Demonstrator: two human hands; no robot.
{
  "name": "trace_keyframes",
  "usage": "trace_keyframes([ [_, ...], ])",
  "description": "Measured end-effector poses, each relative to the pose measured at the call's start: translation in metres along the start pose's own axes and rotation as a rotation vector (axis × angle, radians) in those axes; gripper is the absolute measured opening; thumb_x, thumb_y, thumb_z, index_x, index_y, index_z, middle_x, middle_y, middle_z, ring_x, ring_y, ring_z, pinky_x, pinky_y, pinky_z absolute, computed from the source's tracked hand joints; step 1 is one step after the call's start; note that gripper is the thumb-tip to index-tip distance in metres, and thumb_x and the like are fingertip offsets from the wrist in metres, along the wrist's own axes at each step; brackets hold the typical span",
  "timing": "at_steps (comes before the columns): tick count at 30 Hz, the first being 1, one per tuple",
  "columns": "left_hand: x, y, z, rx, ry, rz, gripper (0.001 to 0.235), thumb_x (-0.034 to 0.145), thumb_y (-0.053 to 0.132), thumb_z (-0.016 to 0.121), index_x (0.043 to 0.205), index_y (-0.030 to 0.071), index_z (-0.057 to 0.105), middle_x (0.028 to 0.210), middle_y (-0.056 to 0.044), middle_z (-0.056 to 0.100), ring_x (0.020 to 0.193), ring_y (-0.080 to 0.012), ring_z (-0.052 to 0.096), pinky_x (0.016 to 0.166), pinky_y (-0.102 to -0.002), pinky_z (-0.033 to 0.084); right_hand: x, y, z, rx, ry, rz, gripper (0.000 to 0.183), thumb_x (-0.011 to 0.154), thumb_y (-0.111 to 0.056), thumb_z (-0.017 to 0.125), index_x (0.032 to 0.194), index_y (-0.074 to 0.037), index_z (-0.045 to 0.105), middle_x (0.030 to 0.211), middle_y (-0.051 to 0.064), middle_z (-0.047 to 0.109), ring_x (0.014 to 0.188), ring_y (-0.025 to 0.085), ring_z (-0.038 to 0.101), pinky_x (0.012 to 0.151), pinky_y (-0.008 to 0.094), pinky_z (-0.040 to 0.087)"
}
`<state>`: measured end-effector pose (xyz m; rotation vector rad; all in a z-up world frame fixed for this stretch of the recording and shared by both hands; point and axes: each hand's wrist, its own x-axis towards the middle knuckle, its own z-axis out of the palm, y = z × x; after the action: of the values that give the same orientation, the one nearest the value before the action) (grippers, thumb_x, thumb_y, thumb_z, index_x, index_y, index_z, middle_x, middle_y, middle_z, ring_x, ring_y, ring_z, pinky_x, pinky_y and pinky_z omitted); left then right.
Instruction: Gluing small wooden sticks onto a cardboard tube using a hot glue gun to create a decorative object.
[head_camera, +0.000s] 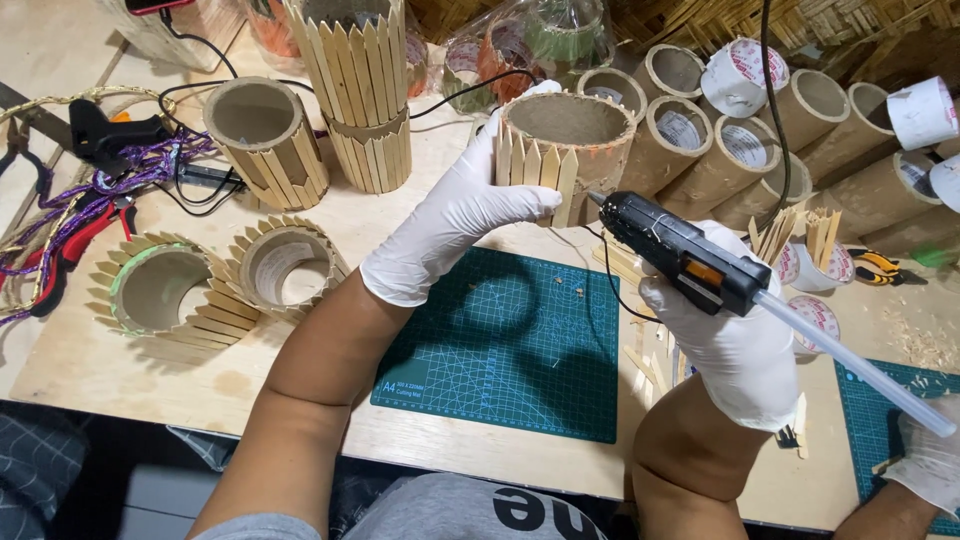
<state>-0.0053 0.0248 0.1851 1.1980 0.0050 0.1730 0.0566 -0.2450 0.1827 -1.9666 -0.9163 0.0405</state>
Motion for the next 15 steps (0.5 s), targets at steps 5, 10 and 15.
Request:
trace_keyframes([
  [5, 0.001, -0.002, -0.002, 0.013, 0.005, 0.009, 0.098, 0.065, 0.024, 0.081, 0.149, 0.012, 0.032, 0.136, -0.012, 0.057, 0.123, -0.0242, 0.058, 0.090, -0.036, 0.061, -0.001, 0.018, -0.003, -0.255, 0.010, -0.024, 0.024, 0.092, -0.025, 0.073, 0.109, -0.012, 0.062, 0.105, 0.005, 0.065, 0.095, 0.020, 0.065, 0.087, 0.032, 0.052],
  [10, -0.001, 0.000, -0.001, -0.003, -0.014, 0.045, 0.097, 0.066, 0.024, 0.080, 0.150, 0.013, 0.032, 0.136, -0.012, 0.057, 0.125, -0.0236, 0.057, 0.091, -0.035, 0.059, 0.000, 0.025, -0.001, -0.462, 0.051, -0.061, 0.027, 0.095, -0.022, 0.071, 0.113, -0.006, 0.060, 0.105, 0.011, 0.064, 0.096, 0.026, 0.065, 0.090, 0.037, 0.052],
  [15, 0.001, -0.003, -0.002, -0.015, -0.006, 0.022, 0.097, 0.068, 0.018, 0.079, 0.152, 0.015, 0.031, 0.136, -0.009, 0.059, 0.122, -0.0213, 0.059, 0.091, -0.035, 0.060, -0.002, 0.033, -0.004, -0.414, 0.020, -0.110, 0.028, 0.094, -0.026, 0.072, 0.113, -0.009, 0.062, 0.109, 0.009, 0.064, 0.101, 0.025, 0.064, 0.093, 0.036, 0.050],
])
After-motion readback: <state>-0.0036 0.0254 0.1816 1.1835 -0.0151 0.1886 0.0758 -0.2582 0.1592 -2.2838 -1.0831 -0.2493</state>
